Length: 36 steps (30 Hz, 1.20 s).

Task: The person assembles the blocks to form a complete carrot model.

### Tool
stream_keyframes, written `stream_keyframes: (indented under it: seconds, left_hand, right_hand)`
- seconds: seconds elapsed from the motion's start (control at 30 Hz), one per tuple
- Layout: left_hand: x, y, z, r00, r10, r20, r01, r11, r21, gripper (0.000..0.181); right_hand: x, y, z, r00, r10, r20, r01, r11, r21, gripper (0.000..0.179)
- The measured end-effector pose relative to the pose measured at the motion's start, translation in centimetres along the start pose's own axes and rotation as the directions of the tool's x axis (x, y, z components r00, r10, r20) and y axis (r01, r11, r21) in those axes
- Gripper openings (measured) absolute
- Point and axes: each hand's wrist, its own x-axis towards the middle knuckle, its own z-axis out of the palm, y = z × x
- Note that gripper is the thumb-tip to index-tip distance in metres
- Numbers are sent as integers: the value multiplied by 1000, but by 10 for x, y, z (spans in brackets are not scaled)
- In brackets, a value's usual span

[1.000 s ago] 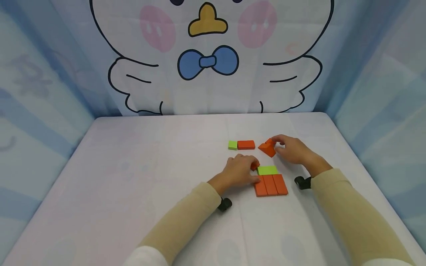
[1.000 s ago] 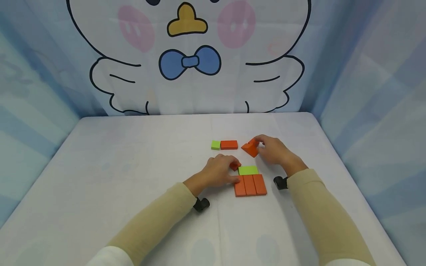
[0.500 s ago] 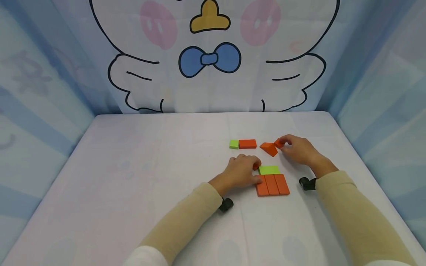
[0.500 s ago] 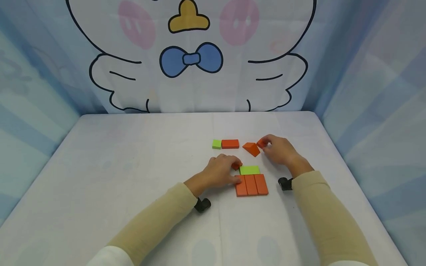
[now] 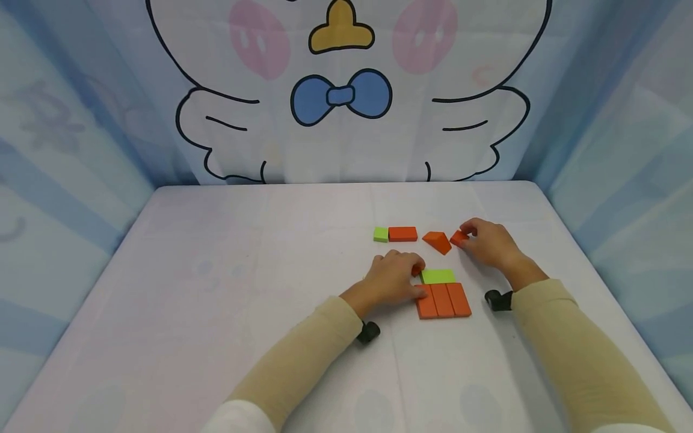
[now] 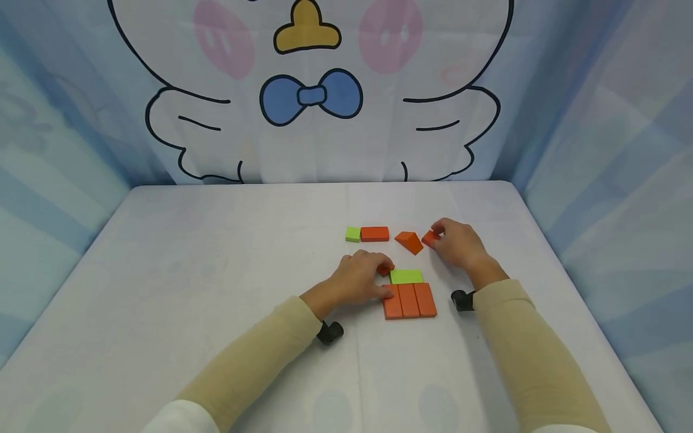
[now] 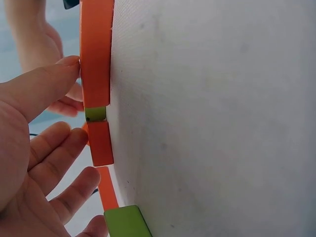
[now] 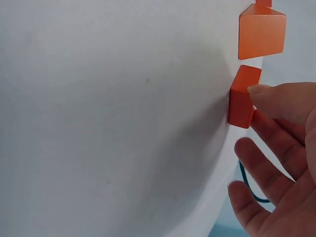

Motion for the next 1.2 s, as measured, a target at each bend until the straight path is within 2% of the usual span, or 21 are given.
stream_keyframes:
  seconds: [0.17, 0.47, 0.87, 1.2]
  left_hand:
    - [0, 0, 0, 1000, -1, 1, 1, 1000, 2, 50]
    - [-2, 0, 0, 1000, 2, 2, -2, 1000, 3, 50]
    - [-3, 1, -2, 1000, -1, 7, 1, 1000, 1, 49]
    - [-4, 1, -3, 1000, -3, 11, 3, 1000, -1, 49]
  right_hand:
    - [-6, 5, 1, 1000, -20, 18, 20, 999, 46, 42]
    - [-22, 12, 5, 998, -46, 34, 45, 998, 51, 43]
    - [-35, 2, 12, 993, -109, 35, 108, 993, 37, 42]
    - [-38, -2, 15, 992, -121, 35, 120, 992, 34, 42]
